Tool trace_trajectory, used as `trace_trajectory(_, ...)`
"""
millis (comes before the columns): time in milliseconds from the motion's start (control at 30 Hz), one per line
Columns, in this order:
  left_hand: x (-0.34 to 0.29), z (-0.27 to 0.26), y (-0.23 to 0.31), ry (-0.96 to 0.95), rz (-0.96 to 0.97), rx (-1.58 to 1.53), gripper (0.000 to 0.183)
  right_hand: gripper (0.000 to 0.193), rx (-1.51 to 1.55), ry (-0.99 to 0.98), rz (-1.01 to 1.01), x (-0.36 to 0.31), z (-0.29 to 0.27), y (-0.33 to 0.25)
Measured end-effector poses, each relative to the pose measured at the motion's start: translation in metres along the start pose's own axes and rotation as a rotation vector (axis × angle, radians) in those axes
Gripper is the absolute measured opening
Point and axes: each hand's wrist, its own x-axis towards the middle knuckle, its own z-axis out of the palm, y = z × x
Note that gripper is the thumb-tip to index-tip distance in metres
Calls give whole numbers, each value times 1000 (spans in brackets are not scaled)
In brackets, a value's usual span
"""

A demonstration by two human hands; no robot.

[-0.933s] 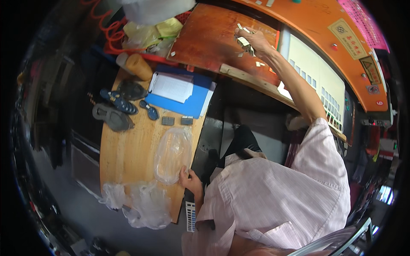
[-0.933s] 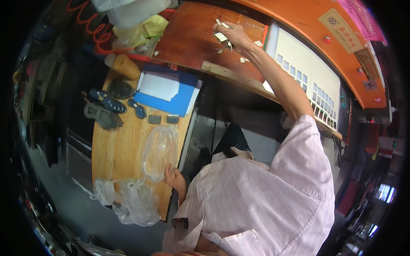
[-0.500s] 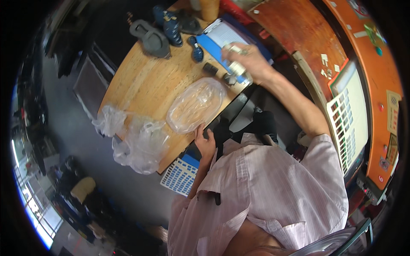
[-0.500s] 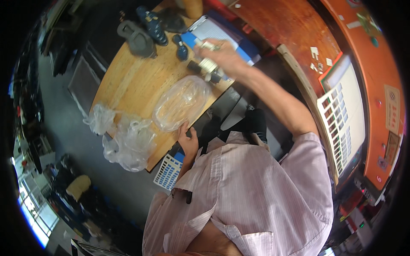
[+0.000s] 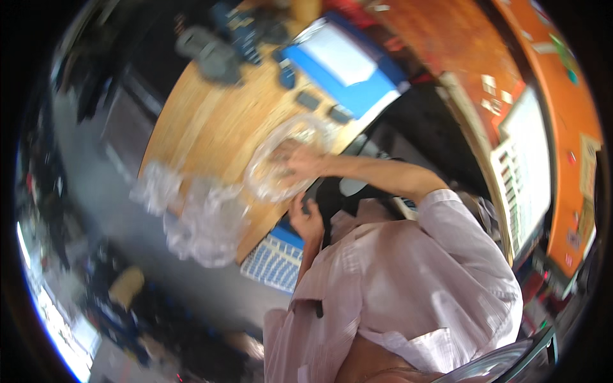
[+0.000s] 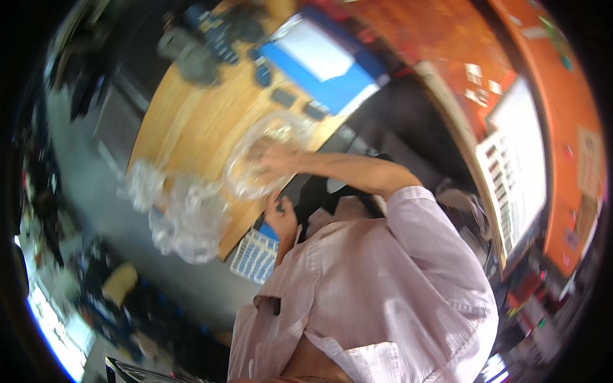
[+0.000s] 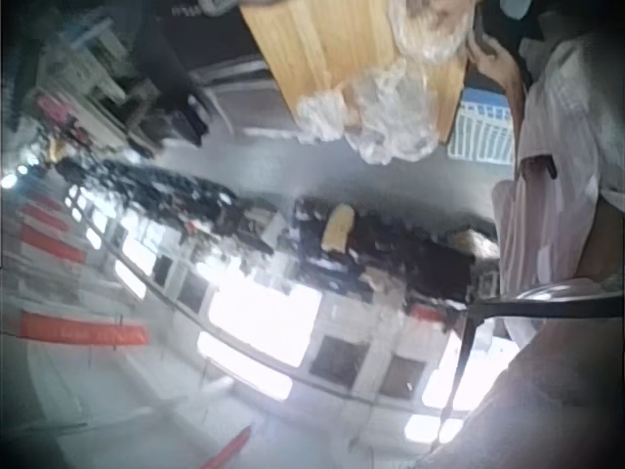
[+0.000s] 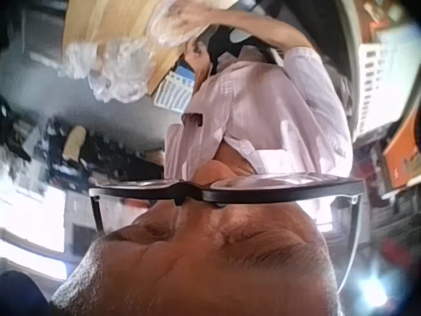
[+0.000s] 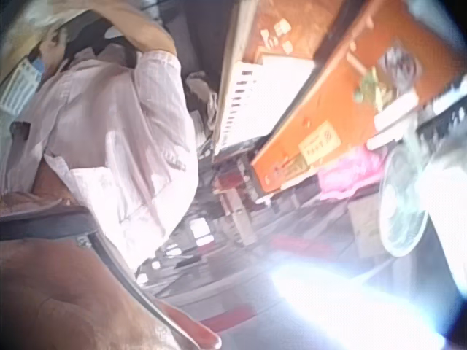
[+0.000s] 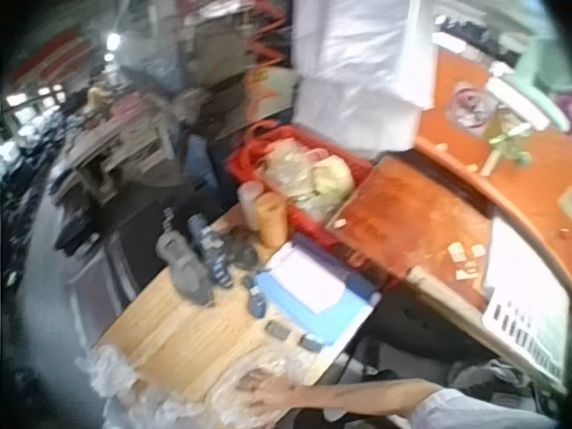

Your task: The person opens a plastic bag and removes small white components, then repeatedly places them into a white grid tray on an orange machine. The person handles the components one at a time and arranges them in the tray slots.

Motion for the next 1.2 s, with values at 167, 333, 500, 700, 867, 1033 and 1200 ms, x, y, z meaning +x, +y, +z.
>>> trace_trajectory(167, 28, 13, 35, -128, 41, -142, 31, 44, 241, 170, 224, -45, -120, -15)
trace_trajectory(333, 74, 39, 115, -216, 398, -73, 32, 22, -341, 649, 594, -196, -297, 23)
trace_trajectory(500, 119, 116, 251, -474, 749, -155, 34, 32, -827, 431, 1160, -346, -407, 76)
trace_trajectory(700, 122, 272, 382, -733, 1058, 40, 45, 31, -528, 121, 1137, -396, -438, 125)
trace_trajectory(867, 110, 355, 425, -793, 1148, 308, 54, 19, -508, 30, 1084, -399, -454, 138)
trace_trajectory(1033, 114, 376, 441, -864, 1195, 457, 44, 18, -400, 105, 932, -404, -455, 131)
trace_trajectory(1200, 120, 374, 439, -813, 1399, 431, 19, 10, -340, 250, 933, -400, -448, 112)
